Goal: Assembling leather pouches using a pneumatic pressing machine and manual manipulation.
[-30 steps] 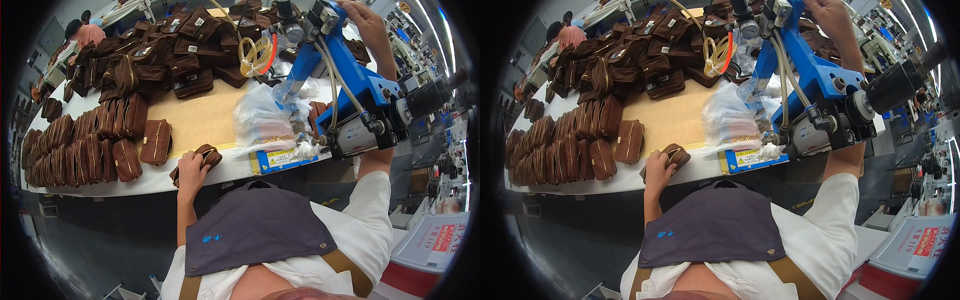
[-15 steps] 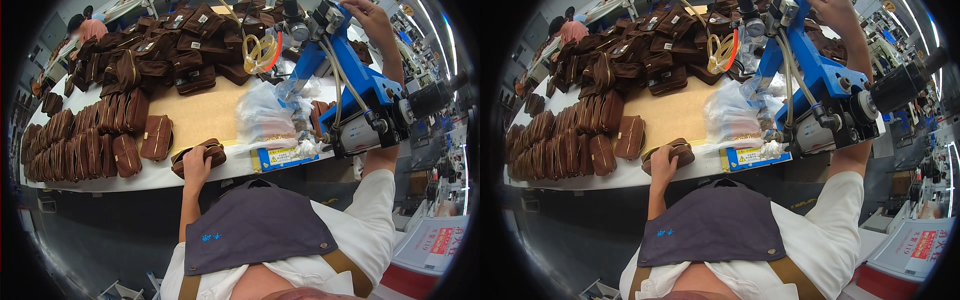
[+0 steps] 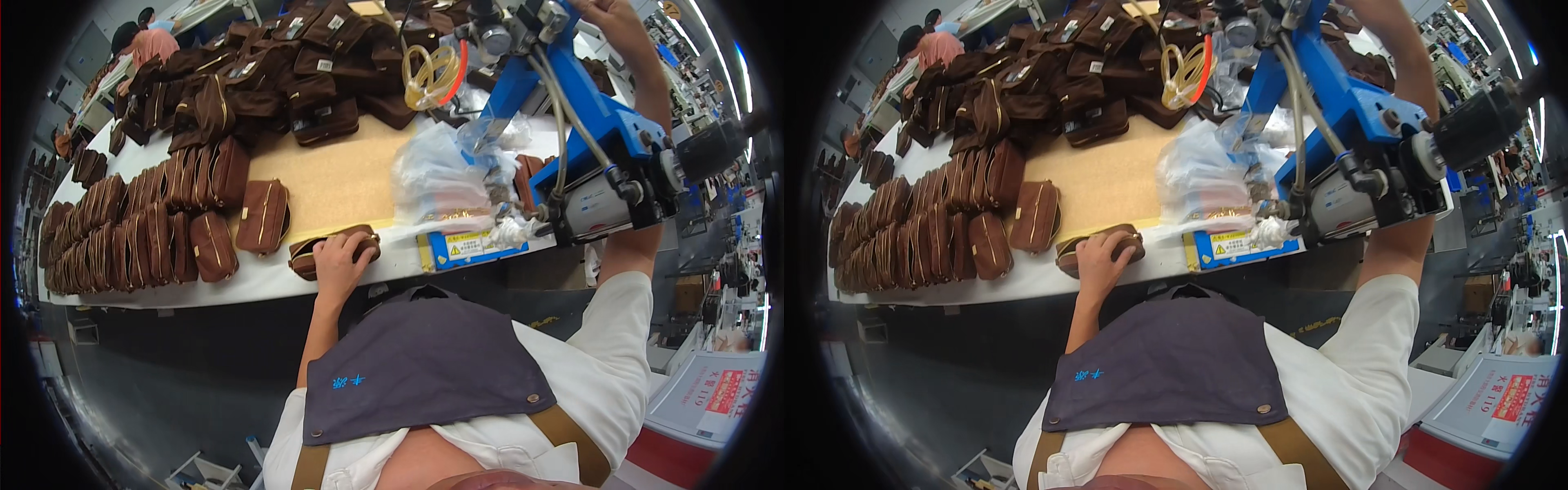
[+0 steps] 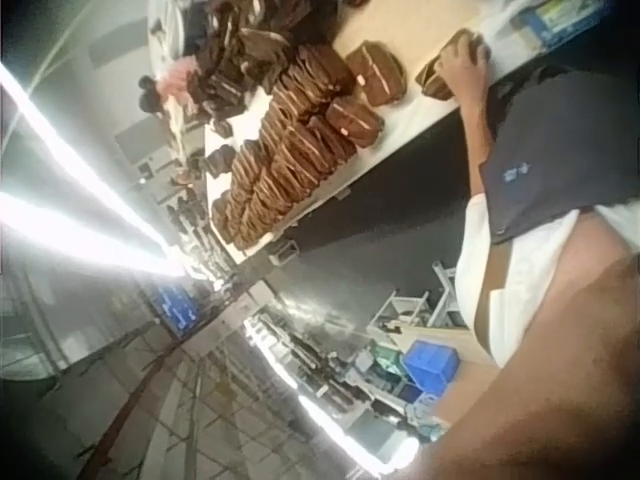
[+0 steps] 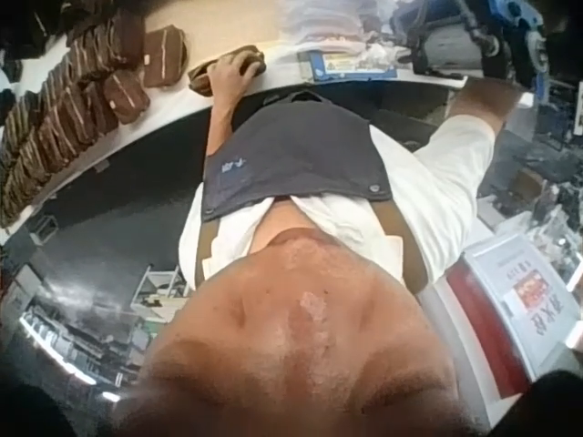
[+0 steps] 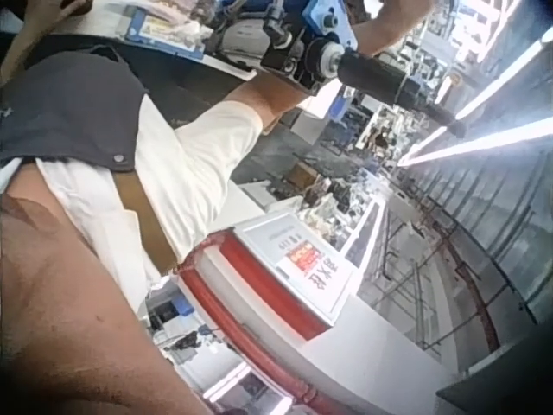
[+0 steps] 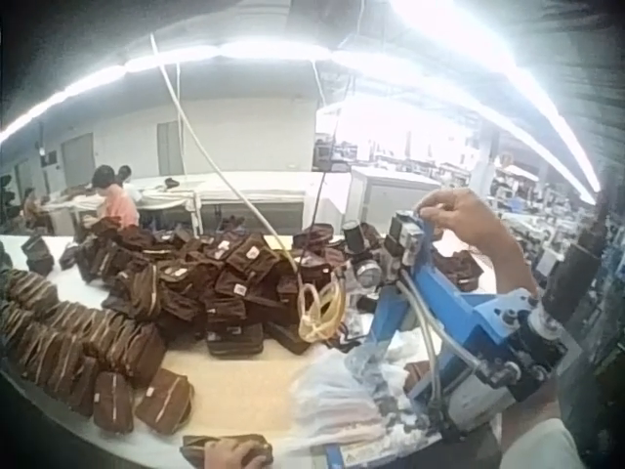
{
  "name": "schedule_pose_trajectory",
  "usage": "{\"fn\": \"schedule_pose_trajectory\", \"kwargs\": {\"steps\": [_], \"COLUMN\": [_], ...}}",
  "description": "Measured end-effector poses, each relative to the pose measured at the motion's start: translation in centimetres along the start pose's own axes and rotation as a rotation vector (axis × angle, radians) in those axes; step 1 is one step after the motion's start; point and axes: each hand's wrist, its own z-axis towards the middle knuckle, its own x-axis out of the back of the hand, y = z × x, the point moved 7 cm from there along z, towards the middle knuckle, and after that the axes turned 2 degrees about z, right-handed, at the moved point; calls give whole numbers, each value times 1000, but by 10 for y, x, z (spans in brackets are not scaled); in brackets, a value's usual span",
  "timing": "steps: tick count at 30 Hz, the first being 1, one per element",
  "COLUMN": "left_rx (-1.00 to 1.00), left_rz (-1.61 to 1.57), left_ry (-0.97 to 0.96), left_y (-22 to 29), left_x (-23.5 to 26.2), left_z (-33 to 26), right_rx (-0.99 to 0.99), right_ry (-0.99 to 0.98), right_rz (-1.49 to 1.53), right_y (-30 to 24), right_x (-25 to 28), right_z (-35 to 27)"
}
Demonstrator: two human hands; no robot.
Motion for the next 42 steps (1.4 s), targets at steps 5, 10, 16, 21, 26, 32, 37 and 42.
{"fn": "schedule_pose_trajectory", "kwargs": {"steps": [5,10,16,21,26,32,37,42], "left_rx": [15,112,171,258,220,230,242,202], "left_rz": [-34,44,-15,-180,-99,-33,-22,65], "left_ry": [43,-11,-63,-155,-153,-117,-88,-42], "left_y": [10,6,0,0,10,15,10,13], "left_x": [-10,-14,-20,-33,-30,-35,-37,-24], "left_z": [6,5,-2,-5,-1,-3,-4,-2], "right_rx": [221,-435,-593,-1066,-692,-432,-640,-751], "right_ry": [224,274,-192,-748,-790,-479,-526,-439], "right_rz": [24,481,-417,670,618,530,585,970], "right_y": [14,162,195,100,42,27,37,25], "right_x": [24,30,-81,-242,-358,-416,-436,-442], "right_z": [-1,-100,-334,-400,-365,-308,-314,-313]}}
